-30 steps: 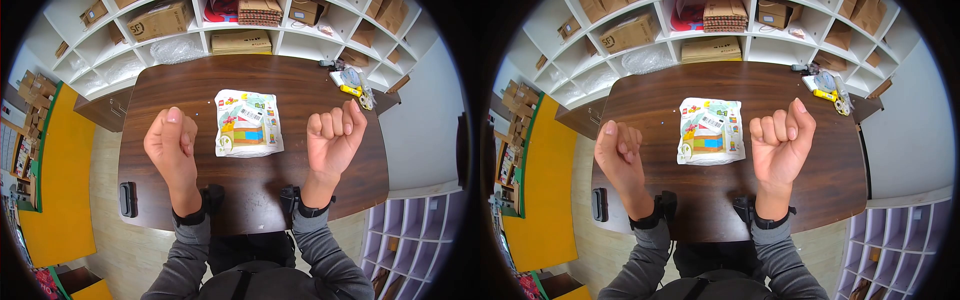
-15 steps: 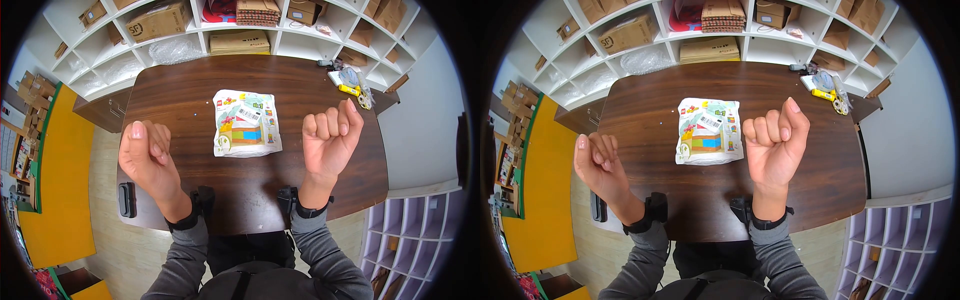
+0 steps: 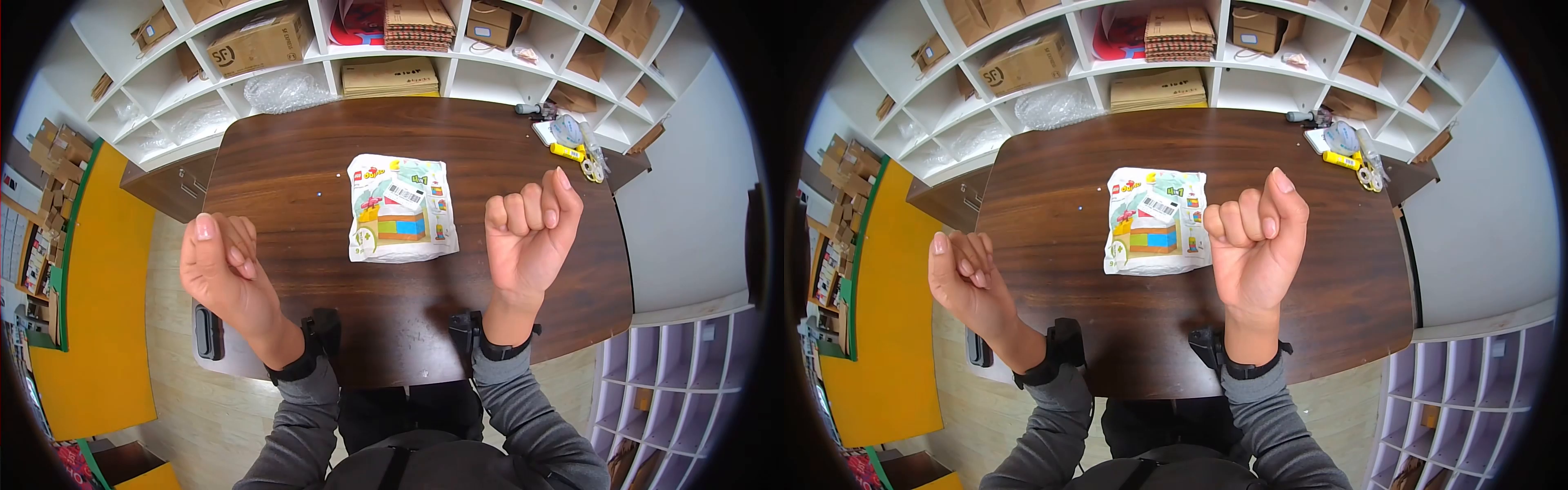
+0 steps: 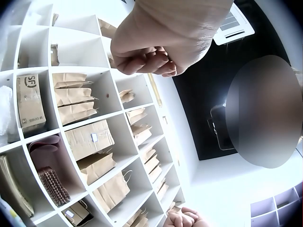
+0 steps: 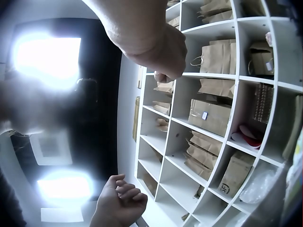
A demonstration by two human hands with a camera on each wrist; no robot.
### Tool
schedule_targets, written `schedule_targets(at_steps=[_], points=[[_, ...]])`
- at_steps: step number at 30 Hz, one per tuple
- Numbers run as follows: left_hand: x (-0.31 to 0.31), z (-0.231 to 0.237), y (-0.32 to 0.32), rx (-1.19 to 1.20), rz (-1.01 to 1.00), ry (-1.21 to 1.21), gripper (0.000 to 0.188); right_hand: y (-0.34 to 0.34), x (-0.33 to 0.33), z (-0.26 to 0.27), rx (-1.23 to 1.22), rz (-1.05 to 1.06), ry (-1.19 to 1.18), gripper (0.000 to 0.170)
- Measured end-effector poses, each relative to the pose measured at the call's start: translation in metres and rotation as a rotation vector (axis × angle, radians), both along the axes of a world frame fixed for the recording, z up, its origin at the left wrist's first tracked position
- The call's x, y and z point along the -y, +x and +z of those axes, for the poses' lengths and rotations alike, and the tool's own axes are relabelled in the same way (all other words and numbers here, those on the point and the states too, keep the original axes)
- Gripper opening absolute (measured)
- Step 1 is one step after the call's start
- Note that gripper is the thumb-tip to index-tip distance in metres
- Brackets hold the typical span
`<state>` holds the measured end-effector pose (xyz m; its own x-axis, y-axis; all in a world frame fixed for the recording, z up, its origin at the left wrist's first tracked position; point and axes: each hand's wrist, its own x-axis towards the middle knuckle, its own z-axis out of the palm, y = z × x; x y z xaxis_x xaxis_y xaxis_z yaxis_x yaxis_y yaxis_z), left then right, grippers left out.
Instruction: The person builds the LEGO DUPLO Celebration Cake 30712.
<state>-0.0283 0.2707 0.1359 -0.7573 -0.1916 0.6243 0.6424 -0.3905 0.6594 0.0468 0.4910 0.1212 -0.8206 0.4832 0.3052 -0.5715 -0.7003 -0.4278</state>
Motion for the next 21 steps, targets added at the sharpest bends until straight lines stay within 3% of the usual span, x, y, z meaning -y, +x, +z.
schedule_targets(at_steps=[7,21], points=[[-0.007,0.003,0.007,0.060,0.054,-0.109,0.040,0.002,-0.005,0.002,-0.004,-0.022,-0.030,0.043],[-0.009,0.003,0.019,-0.018,0.051,-0.056,0.038,0.000,-0.006,0.003,-0.061,-0.020,-0.066,0.046]])
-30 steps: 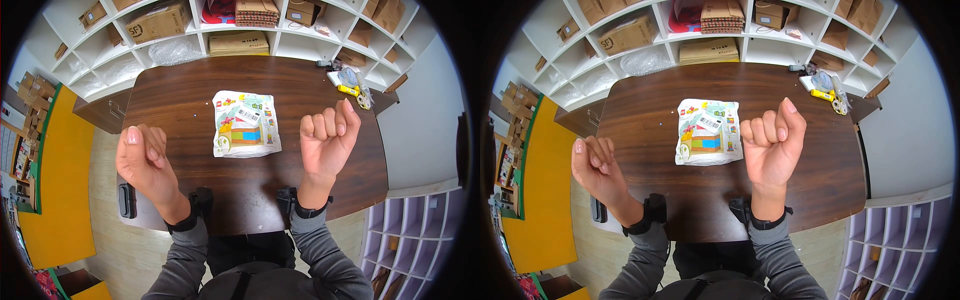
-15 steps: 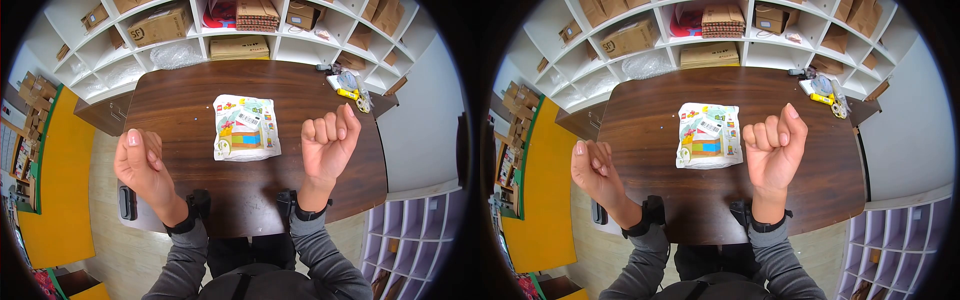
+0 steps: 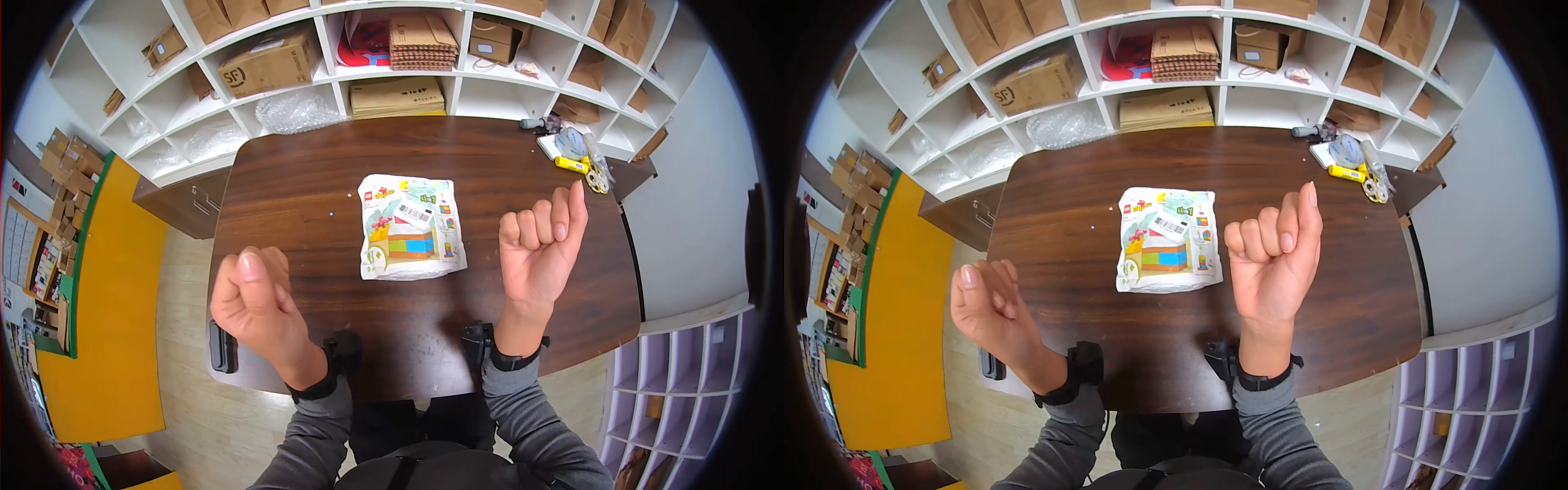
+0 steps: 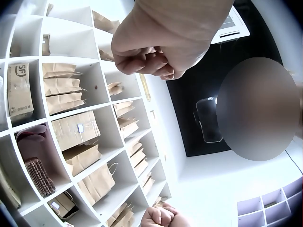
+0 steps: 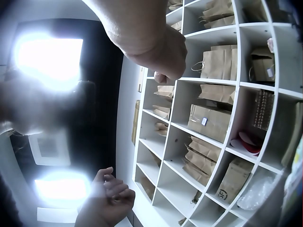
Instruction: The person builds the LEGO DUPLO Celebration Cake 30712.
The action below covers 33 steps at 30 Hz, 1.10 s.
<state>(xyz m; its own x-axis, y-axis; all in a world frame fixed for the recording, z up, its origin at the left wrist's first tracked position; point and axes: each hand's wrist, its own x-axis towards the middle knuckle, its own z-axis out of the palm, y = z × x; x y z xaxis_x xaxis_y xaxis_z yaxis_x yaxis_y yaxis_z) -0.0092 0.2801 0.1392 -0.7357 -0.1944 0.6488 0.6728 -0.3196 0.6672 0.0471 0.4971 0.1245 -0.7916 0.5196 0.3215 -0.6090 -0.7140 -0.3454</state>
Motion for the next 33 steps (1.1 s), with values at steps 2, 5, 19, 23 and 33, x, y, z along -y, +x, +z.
schedule_targets(at_steps=[2,5,19,23,33], points=[[0.000,-0.001,0.001,0.003,-0.009,-0.037,0.038,0.001,0.001,0.001,0.052,-0.042,0.034,0.046],[-0.001,-0.001,0.002,0.045,0.003,-0.059,0.038,0.001,0.003,0.001,0.064,-0.061,0.061,0.047],[-0.009,0.004,0.014,0.035,0.007,-0.129,0.042,0.003,0.006,0.003,0.071,-0.031,0.039,0.049],[-0.007,0.005,0.014,0.047,0.026,-0.126,0.042,0.002,0.007,0.002,0.065,-0.012,0.046,0.049],[-0.006,0.005,0.018,0.048,0.066,-0.174,0.042,0.003,0.011,0.003,0.110,-0.041,0.099,0.046]])
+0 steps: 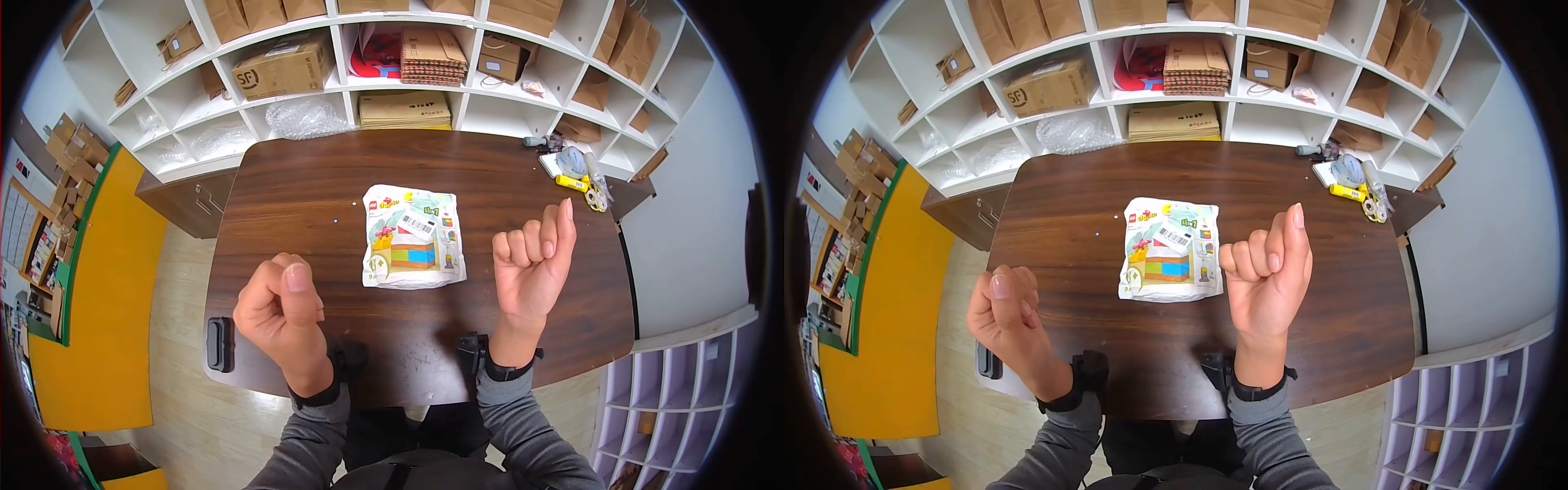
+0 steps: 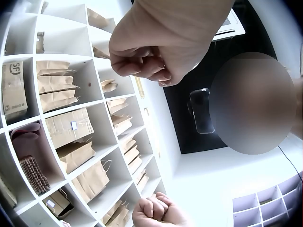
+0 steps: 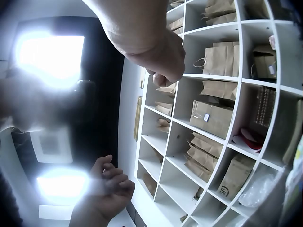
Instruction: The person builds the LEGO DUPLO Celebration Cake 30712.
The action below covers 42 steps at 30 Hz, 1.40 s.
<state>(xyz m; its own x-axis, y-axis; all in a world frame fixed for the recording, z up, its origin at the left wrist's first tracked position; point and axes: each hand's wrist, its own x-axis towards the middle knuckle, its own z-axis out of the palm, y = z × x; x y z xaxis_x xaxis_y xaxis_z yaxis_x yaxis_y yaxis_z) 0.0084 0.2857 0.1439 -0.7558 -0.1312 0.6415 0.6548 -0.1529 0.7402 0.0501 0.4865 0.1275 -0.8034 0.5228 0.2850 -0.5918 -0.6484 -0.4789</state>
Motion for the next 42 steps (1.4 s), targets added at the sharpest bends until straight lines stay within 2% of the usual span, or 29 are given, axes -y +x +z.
schedule_targets(at_steps=[12,14,18,26,29,33,35,39,42], points=[[-0.004,-0.002,-0.003,0.032,-0.028,-0.103,0.041,-0.001,0.003,0.000,0.060,-0.174,0.167,0.045],[-0.001,-0.004,-0.004,0.059,-0.086,-0.063,0.034,-0.002,0.003,0.000,0.071,-0.298,0.240,0.045],[-0.002,-0.004,-0.002,0.114,-0.102,-0.080,0.034,0.000,0.003,0.002,0.093,-0.359,0.270,0.044],[-0.005,-0.011,-0.010,0.093,-0.069,-0.362,0.033,-0.003,0.008,-0.002,0.112,-0.566,0.515,0.044],[-0.006,-0.007,-0.005,0.186,-0.072,-0.247,0.033,-0.005,0.007,-0.007,0.180,-0.671,0.611,0.043],[-0.006,-0.007,-0.006,0.182,-0.080,-0.222,0.032,0.000,0.002,-0.011,0.246,-0.681,0.705,0.043],[-0.005,-0.006,-0.006,0.174,-0.082,-0.235,0.031,0.003,0.006,-0.003,0.343,-0.627,0.828,0.044],[-0.004,-0.005,-0.005,0.190,-0.088,-0.241,0.031,0.004,0.008,-0.003,0.346,-0.558,0.881,0.043],[-0.002,-0.007,-0.008,0.131,-0.100,-0.334,0.031,0.005,0.010,-0.002,0.368,-0.545,0.900,0.043]])
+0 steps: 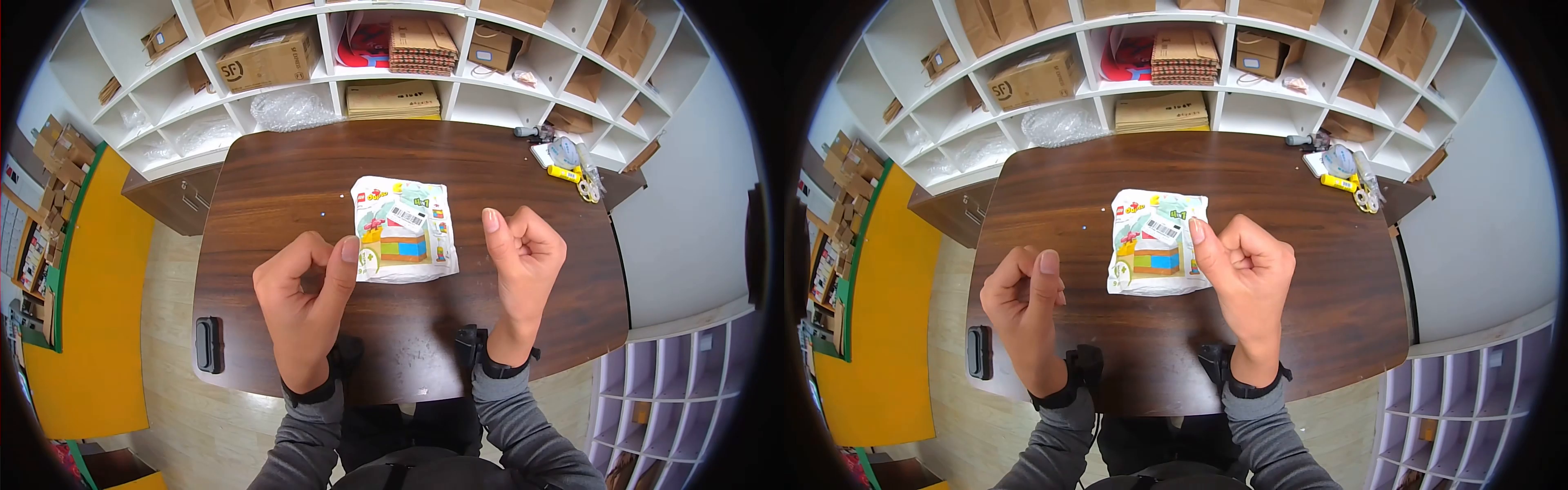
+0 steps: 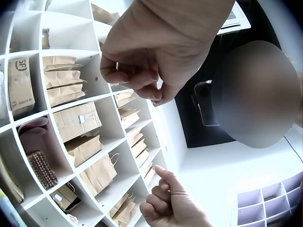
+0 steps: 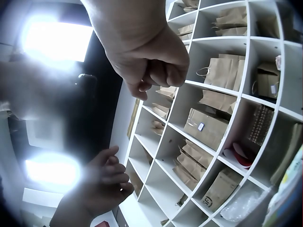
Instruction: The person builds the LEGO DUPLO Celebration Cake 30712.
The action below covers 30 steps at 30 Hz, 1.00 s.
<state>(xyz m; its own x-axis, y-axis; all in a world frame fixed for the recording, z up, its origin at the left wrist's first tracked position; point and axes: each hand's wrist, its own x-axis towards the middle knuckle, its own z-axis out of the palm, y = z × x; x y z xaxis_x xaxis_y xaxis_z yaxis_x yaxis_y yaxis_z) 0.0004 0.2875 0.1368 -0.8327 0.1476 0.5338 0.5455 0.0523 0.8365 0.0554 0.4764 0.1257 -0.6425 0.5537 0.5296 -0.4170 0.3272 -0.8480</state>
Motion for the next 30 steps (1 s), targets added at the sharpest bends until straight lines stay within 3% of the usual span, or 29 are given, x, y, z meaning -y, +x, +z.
schedule_targets(at_steps=[9,19,30], points=[[-0.004,0.000,-0.001,0.078,-0.001,-0.003,0.030,0.002,0.005,0.004,0.120,0.130,0.056,0.043],[-0.014,0.003,0.006,0.039,-0.096,-0.140,0.012,0.005,0.008,0.000,0.223,0.211,0.173,0.040],[-0.017,0.006,0.008,-0.038,-0.138,-0.250,0.016,0.005,0.013,0.005,0.306,0.232,0.301,0.036]])
